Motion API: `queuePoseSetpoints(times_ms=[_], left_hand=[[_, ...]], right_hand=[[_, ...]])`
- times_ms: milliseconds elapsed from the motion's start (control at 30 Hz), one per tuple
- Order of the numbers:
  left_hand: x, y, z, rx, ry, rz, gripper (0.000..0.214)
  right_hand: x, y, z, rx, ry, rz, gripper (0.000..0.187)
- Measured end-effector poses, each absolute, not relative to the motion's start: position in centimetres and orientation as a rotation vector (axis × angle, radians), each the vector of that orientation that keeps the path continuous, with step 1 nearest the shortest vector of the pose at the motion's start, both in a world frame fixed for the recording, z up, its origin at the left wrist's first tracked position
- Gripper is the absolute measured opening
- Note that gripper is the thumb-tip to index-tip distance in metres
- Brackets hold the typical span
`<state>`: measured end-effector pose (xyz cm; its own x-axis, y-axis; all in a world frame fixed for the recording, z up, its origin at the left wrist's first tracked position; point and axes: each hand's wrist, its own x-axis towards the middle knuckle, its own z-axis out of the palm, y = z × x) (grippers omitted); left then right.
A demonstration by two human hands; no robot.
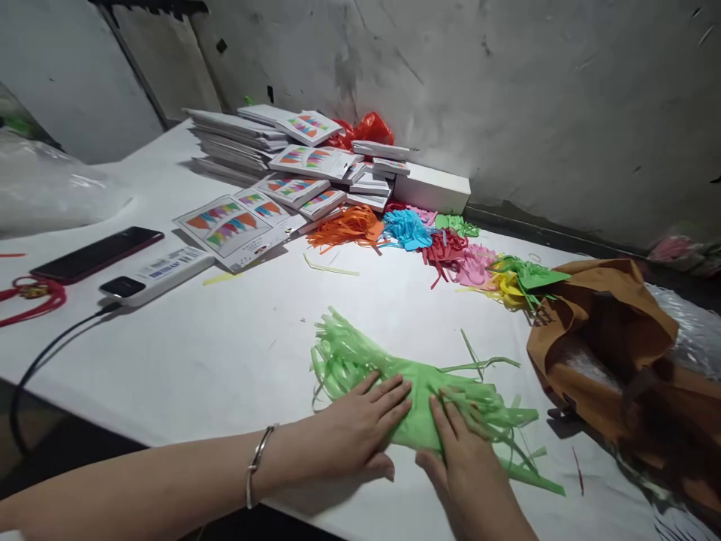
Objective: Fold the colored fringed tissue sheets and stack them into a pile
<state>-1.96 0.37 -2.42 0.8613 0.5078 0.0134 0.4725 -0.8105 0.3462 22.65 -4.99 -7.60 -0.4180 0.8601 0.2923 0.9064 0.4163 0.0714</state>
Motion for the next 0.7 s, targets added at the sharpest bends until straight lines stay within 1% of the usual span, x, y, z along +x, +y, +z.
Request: queuePoseSetpoints(times_ms=[67,100,133,200,267,333,400,433,533,633,700], left_hand=[[-2.4,0.8,-3.3,2.679,0.755,0.134,0.081],[-2.6,0.9,-3.4,2.670,0.754,0.133,0.080],[-2.8,1.0,-3.4,2.660,0.751,0.134,0.080],[-3.0,1.1,-3.3,2.645,0.747,0.125,0.078],[-2.7,1.0,-3.2,2.642,0.763,0.127,0.073],[-2.4,1.0,-3.3,2.646,0.783,0.172,0.063],[-2.1,1.1,-3.6,2.653,0.777,0.253,0.056],[-2.1,1.2,-3.8,2.657,0.766,0.292,0.053],[-2.3,1.5,-4.1,2.669,0.747,0.375,0.043],[-2.9,1.6,-3.9,2.667,0.754,0.399,0.037],[-3.2,1.4,-3.6,2.657,0.768,0.384,0.035]], right_hand=[[25.4,-5.5,-8.4,-1.658,-2.390,-0.391,0.069],[27.0,-5.9,-8.6,-1.679,-2.356,-0.425,0.070],[28.6,-6.3,-8.6,-1.688,-2.328,-0.437,0.068],[31.1,-7.1,-7.8,-1.691,-2.251,-0.429,0.056],[32.0,-7.8,-6.4,-1.749,-2.079,-0.462,0.045],[30.9,-8.1,-4.7,-1.697,-2.023,-0.499,0.043],[28.3,-7.7,-3.5,-1.464,-2.208,-0.455,0.047],[26.9,-7.3,-3.1,-1.335,-2.301,-0.426,0.046],[23.7,-5.7,-3.0,-1.127,-2.419,-0.405,0.031],[22.8,-4.9,-3.5,-1.058,-2.409,-0.327,0.033],[22.8,-5.0,-3.6,-1.064,-2.390,-0.215,0.027]])
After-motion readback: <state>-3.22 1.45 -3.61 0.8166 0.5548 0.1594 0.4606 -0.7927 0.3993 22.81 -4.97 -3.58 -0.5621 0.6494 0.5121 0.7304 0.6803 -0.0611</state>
